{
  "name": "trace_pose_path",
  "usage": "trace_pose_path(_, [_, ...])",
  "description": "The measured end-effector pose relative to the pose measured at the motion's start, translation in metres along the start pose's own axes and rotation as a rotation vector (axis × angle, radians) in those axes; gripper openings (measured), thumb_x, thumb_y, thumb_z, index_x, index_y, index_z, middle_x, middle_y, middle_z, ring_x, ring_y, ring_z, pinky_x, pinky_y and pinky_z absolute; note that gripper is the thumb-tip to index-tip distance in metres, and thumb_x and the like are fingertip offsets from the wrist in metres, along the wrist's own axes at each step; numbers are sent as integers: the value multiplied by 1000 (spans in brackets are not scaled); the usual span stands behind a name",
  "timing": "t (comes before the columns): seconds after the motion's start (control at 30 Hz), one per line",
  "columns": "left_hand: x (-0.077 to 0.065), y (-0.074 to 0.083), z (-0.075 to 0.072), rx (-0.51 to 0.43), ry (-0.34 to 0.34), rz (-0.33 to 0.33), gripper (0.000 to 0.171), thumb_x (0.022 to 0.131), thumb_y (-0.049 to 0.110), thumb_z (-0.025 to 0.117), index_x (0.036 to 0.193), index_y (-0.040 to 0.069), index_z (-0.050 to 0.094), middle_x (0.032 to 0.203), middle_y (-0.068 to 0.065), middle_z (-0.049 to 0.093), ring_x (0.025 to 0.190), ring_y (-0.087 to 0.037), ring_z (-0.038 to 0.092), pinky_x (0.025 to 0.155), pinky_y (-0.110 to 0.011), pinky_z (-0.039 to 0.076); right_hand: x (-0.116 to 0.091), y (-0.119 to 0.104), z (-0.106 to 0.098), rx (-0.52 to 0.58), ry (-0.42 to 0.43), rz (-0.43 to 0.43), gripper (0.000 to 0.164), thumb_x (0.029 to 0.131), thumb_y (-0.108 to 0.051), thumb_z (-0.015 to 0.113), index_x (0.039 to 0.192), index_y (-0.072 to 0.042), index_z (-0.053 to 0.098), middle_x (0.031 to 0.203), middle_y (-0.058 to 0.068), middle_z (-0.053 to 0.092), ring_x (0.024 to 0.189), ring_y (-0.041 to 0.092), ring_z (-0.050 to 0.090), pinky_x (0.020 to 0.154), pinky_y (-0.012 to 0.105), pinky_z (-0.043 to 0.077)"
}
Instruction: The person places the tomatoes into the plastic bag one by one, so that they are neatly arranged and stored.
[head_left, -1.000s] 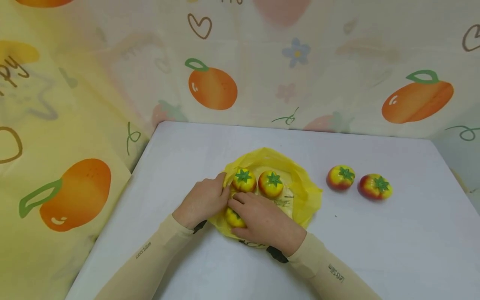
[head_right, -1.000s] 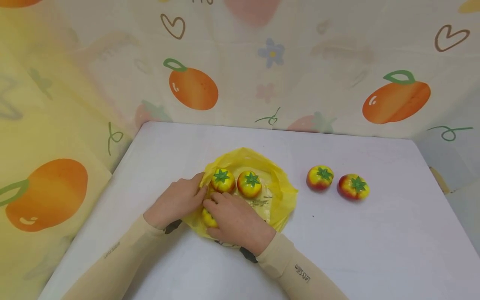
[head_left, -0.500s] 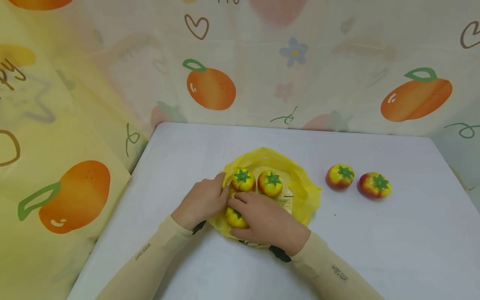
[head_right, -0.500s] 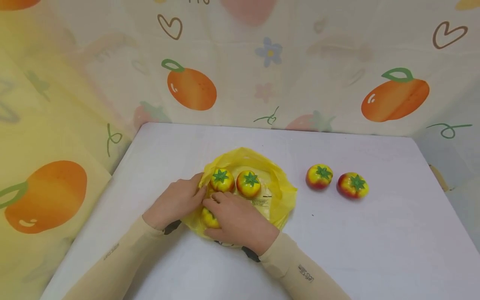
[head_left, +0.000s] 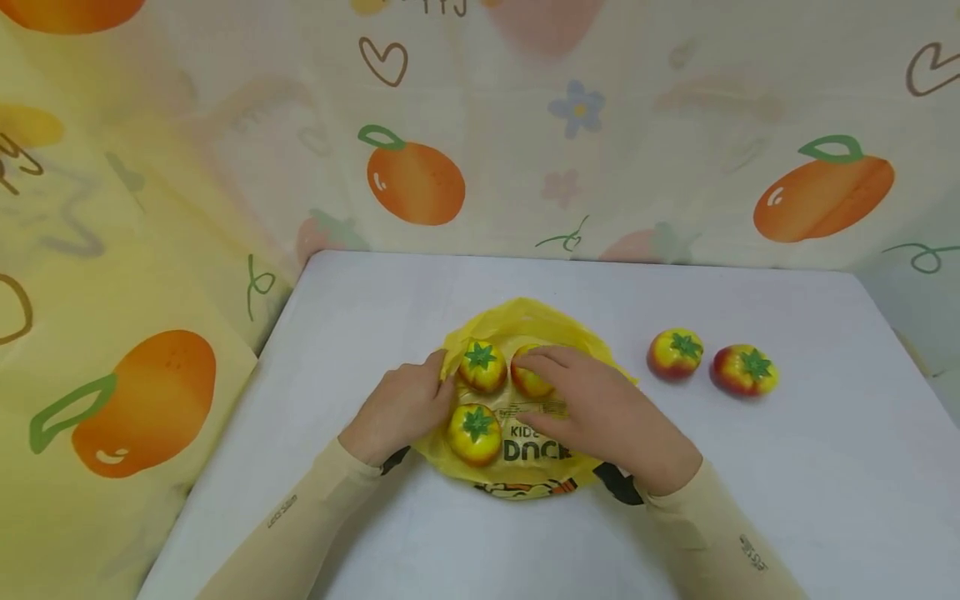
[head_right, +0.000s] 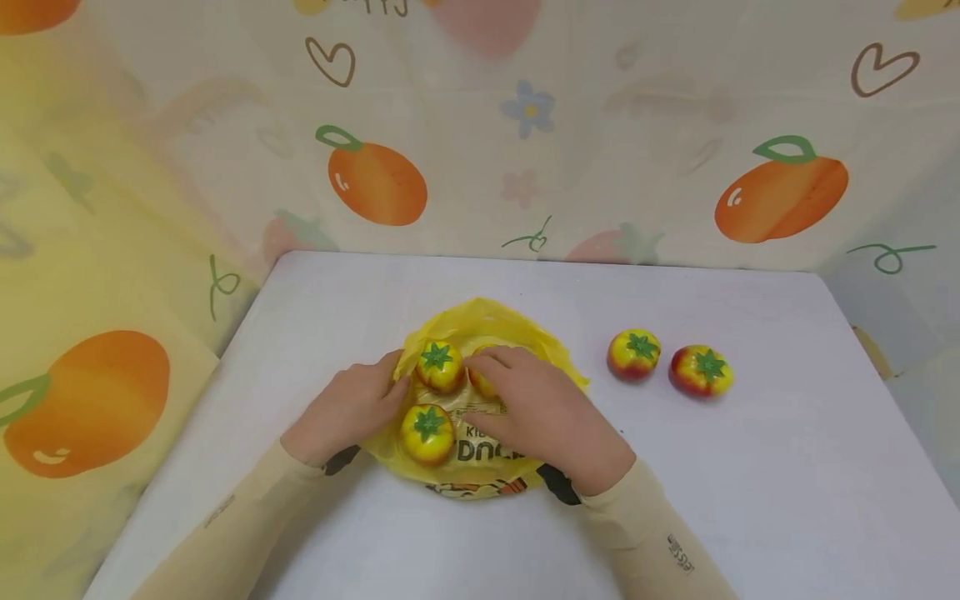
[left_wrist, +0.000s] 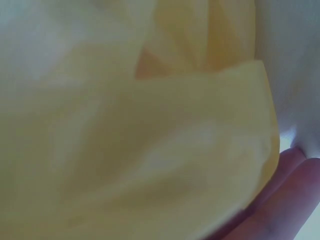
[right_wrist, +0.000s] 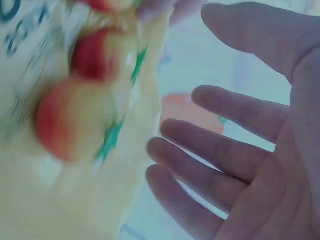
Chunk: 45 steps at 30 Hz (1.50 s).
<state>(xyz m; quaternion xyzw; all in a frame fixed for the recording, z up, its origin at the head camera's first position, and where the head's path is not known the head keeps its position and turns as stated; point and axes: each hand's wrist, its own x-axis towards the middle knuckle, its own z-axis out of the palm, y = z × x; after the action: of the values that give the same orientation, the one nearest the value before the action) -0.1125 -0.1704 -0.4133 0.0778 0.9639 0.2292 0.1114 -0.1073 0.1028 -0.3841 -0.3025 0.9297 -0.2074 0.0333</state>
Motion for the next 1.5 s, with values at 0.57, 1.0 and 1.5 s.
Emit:
trace_pose_path(0.57, [-3,-7,2,-12,-9,-5,48,111,31,49,149,1,53,86,-10,68,63,-20,59,60,-31,47,-27,91,-42,3,101,283,62,103,-41,72,155,-11,55,146,19,63,125,41,60,110,63,49])
trace_pose_path(1.0, [-3,-6,1,-4,-1,2,49,111,32,50,149,0,53,79,-7,64,60,-20,57,57,-31,46,-35,127,-46,11,41,453,75,102,-49,65,161,-7,46,163,29,44,149,52,40,121,72,34])
trace_pose_path(1.5, [-1,0,1,-13,-8,14,49,112,31,50,149,0,53,79,-6,64,60,-19,57,56,-31,46,-41,142,-37,-9,29,456,76,100,-46,72,159,-4,48,157,31,48,142,53,46,116,71,39])
